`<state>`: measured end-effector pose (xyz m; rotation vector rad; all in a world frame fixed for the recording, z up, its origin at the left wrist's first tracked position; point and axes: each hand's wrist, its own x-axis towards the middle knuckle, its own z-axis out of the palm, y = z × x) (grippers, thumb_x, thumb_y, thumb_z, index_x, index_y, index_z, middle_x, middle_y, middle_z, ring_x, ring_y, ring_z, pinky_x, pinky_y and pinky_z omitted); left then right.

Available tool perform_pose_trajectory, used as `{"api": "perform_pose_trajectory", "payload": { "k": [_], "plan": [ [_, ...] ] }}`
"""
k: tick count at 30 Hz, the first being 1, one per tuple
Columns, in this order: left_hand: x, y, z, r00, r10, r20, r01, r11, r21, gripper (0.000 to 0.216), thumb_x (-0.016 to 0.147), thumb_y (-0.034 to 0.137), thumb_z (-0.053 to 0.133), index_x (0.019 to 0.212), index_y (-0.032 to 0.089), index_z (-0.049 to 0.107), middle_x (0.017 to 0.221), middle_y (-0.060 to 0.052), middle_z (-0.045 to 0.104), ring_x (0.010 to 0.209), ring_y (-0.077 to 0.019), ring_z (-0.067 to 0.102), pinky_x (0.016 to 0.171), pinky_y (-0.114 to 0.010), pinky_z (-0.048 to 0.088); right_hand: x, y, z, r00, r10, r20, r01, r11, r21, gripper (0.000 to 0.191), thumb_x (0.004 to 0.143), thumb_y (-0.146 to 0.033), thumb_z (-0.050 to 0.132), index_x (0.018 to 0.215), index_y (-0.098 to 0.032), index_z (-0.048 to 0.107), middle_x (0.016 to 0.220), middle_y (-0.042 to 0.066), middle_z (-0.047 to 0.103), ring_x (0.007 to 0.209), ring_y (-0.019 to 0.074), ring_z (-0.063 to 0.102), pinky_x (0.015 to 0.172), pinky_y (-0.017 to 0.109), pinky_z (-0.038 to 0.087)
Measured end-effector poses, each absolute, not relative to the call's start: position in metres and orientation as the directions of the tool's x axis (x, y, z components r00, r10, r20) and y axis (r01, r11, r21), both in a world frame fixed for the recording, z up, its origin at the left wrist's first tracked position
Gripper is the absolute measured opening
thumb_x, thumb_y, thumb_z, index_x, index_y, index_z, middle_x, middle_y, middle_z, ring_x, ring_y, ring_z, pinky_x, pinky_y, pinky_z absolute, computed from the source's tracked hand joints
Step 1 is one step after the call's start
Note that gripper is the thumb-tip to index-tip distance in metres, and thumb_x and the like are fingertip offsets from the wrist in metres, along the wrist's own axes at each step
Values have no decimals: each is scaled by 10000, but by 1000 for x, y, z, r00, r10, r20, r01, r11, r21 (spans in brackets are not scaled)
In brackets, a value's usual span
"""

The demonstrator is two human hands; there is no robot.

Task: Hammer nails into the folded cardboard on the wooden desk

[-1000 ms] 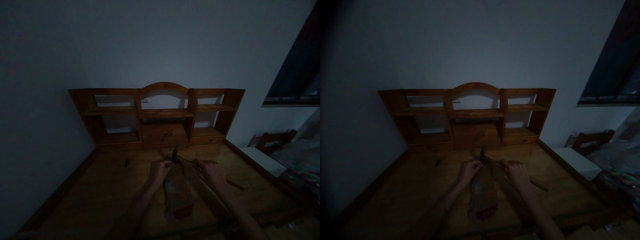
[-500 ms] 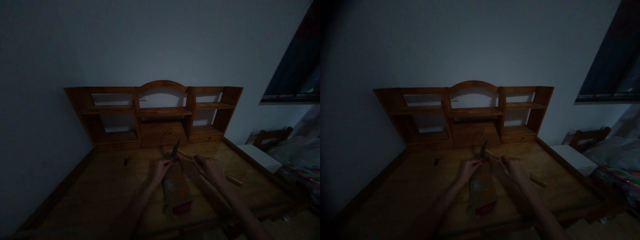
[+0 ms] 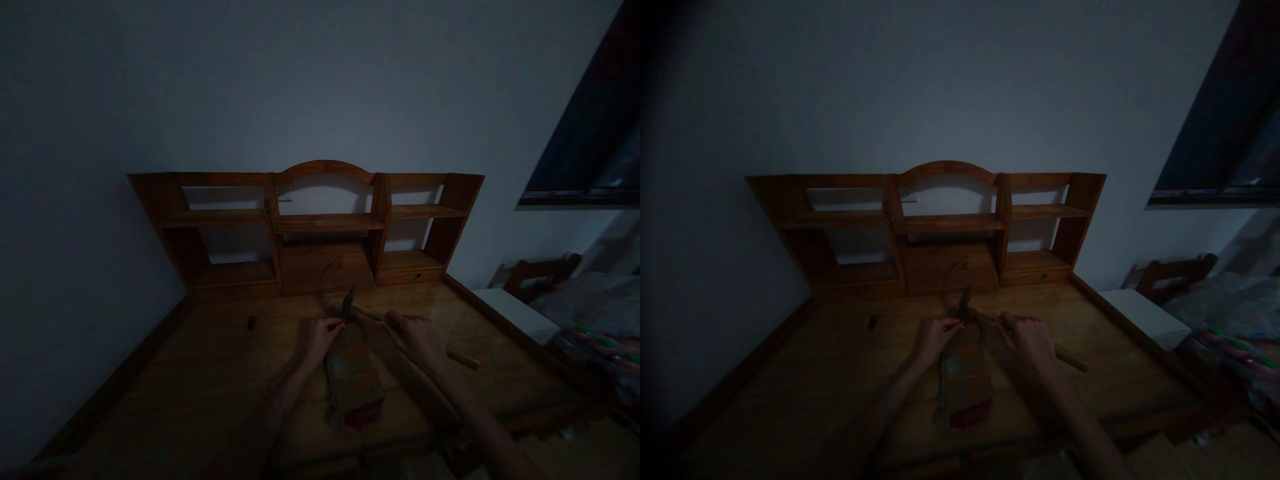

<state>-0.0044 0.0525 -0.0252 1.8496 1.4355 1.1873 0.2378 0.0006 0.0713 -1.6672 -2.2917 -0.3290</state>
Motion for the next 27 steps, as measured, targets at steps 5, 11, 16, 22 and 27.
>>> {"api": "perform_pose_trajectory", "payload": {
  "k": [5,11,16,22,27],
  "plan": [
    [-4,55,-28,61,939,338,476,-325,817,167,802,244,601,908,228,729,903,-11,724,796,-183,679,700,-261,526,239,2,70,-280,891,358,954,301,-2,375,926,-503,297,906,-269,590,738,29,705,671,207,657,551,267,266],
    [-5,54,-27,72,936,343,485,-334,809,179,813,268,590,915,226,730,904,-11,724,780,-186,680,662,-249,514,240,3,66,-282,895,347,954,300,2,371,921,-498,320,910,-258,603,748,45,707,691,208,654,568,263,280],
    [-6,53,-27,96,935,342,511,-341,789,191,816,274,586,928,216,729,916,-23,721,783,-202,680,660,-265,509,240,1,65,-260,895,364,955,293,-37,389,924,-502,302,924,-265,610,759,39,707,683,209,652,570,267,286],
    [-5,51,-20,108,929,355,519,-357,777,179,810,257,597,924,220,730,922,-24,718,795,-211,679,685,-281,505,240,3,69,-274,891,362,951,308,-38,405,920,-525,292,955,-279,612,747,29,704,665,206,651,562,270,285],
    [-6,52,-24,110,930,350,519,-355,778,190,817,263,591,939,215,728,920,-15,721,787,-196,675,666,-253,495,240,4,70,-287,891,351,950,312,-13,369,912,-510,333,915,-274,616,740,25,704,663,199,651,553,269,276]
  ]
}}
